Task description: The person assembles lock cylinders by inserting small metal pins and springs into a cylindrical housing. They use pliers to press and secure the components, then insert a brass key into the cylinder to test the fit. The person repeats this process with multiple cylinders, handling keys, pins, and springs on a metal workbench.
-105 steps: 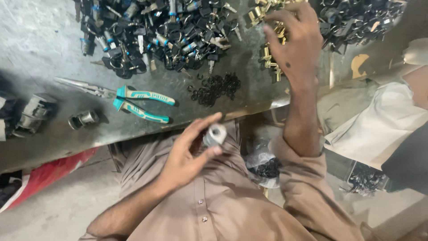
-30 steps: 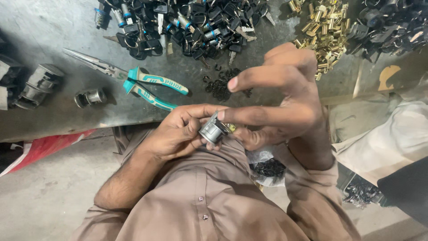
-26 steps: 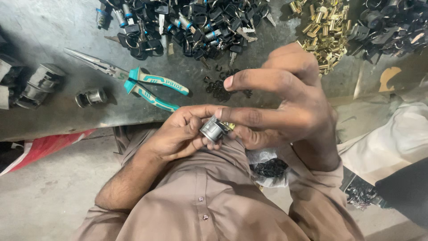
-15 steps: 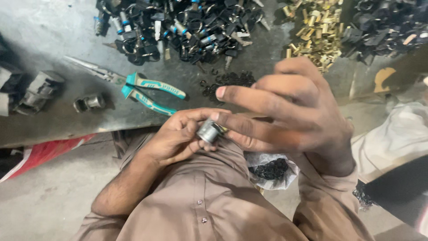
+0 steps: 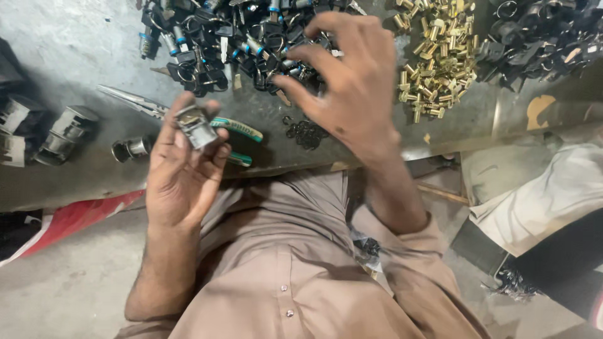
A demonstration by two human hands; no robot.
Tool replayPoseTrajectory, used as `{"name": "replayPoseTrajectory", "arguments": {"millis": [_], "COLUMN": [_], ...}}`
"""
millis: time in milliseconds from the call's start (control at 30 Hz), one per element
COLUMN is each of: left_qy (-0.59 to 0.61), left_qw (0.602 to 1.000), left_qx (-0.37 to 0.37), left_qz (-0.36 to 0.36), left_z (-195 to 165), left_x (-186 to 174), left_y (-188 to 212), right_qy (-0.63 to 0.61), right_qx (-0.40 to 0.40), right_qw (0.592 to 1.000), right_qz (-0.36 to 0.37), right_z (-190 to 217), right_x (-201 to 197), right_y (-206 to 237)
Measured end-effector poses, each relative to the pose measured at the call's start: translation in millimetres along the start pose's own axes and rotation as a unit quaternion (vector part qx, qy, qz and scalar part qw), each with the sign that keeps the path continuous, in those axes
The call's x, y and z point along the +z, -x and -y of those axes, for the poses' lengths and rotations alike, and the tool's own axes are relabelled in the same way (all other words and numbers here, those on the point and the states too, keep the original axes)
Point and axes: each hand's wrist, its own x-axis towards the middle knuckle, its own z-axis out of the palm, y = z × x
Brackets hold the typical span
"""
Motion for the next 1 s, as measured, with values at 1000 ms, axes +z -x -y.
{"name": "replayPoseTrajectory", "arguments": {"millis": [1000], "left_qy": [-0.191], "left_qw": [0.969], "left_qx": [0.154], "left_qz": [0.025], "left_z": [27], "left_x": [31], "left_y": [-10], "right_qy": [-0.631], "right_qx": [0.315], "right_qw": [0.698], "right_qz": [-0.126], "right_z": [91], "right_x": [50], "right_y": [64]}}
